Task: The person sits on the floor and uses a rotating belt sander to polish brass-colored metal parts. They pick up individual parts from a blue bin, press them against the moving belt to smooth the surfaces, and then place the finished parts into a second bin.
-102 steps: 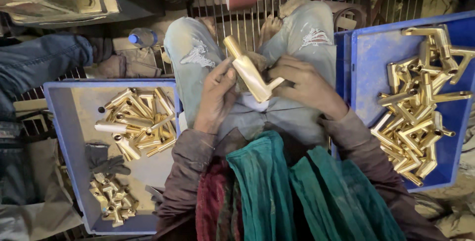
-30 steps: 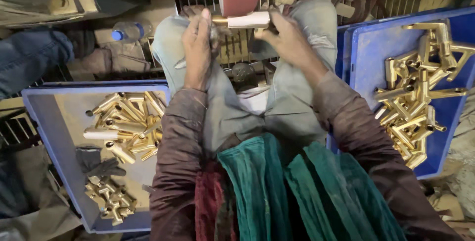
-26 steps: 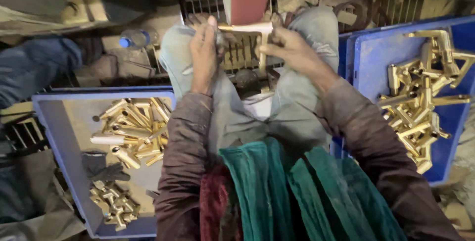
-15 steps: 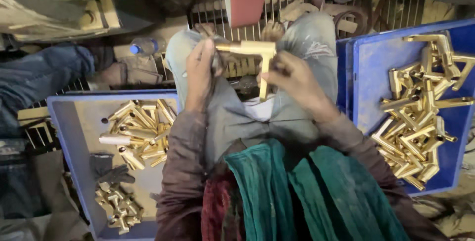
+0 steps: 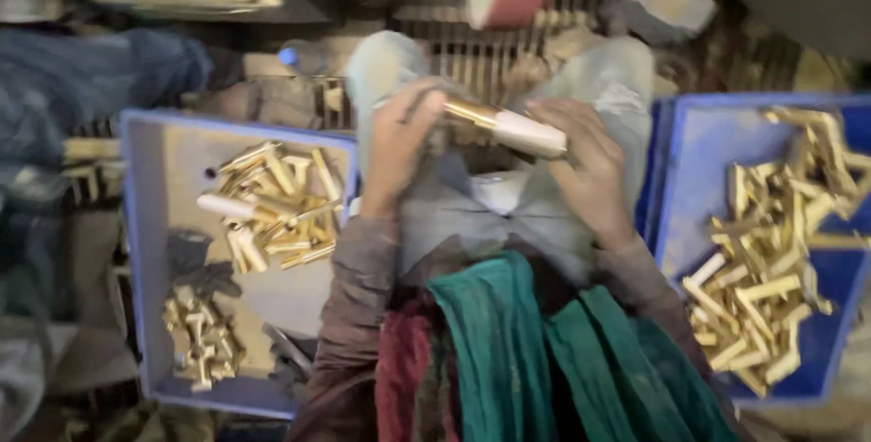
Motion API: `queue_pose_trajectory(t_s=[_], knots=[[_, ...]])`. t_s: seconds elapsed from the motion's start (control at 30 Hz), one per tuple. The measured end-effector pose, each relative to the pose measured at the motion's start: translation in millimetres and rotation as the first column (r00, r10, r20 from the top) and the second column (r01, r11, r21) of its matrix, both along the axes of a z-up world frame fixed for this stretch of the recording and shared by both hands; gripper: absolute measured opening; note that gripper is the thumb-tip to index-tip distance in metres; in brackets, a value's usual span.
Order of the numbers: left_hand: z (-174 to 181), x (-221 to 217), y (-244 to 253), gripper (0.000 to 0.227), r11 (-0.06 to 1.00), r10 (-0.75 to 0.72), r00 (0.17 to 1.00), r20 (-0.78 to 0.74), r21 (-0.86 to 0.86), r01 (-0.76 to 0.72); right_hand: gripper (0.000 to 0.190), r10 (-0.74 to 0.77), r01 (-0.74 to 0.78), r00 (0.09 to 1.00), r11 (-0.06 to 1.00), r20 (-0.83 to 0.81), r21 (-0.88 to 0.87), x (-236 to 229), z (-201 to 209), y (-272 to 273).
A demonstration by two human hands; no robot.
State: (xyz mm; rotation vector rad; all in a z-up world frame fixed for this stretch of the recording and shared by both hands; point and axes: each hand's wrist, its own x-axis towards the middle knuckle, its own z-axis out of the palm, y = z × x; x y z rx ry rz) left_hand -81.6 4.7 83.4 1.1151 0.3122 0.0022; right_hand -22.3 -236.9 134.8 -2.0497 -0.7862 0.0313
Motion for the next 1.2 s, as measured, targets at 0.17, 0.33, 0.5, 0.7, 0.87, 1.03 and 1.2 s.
queue_pose_trajectory(t_s=[0.17,0.33,0.5,0.7,0.87,1.03,1.2], knots=[[-18,-11,-12,0.031,0.971,0.021,0.995,0.093,0.234,-0.043,0.034,-0.073,0.040,0.945,0.993,-0.318,-0.109,-8,-34,-16],[-31,-35,-15,0.028,0.950,0.305,0.952,-0.003,0.066,-0.304,0.034,-0.026,-0.009,0.857,0.998,-0.514,-0.066,-1,-75,-14],[-39,-84,26,0.028,0.703,0.711,0.697,-0.094,0.089,-0.705,0.034,0.112,-0.074,0.753,0.994,-0.649,0.086,3,-88,-3],[-75,-161,92,0.034,0.294,0.943,0.331,0.038,0.372,-0.881,0.034,0.051,-0.160,0.682,0.984,-0.729,-0.080,-2,-128,-6],[-119,-207,113,0.033,0.178,0.979,0.204,0.023,0.398,-0.900,0.034,0.096,-0.221,0.676,0.972,-0.730,-0.077,-4,-133,-4],[-130,-234,92,0.025,0.225,0.970,0.217,-0.108,0.735,-0.640,0.035,0.079,-0.249,0.718,0.957,-0.692,-0.149,-4,-127,-1],[-134,-249,68,0.029,0.325,0.944,0.222,-0.245,0.557,-0.764,0.035,0.082,-0.255,0.754,0.951,-0.652,-0.175,-7,-116,3]])
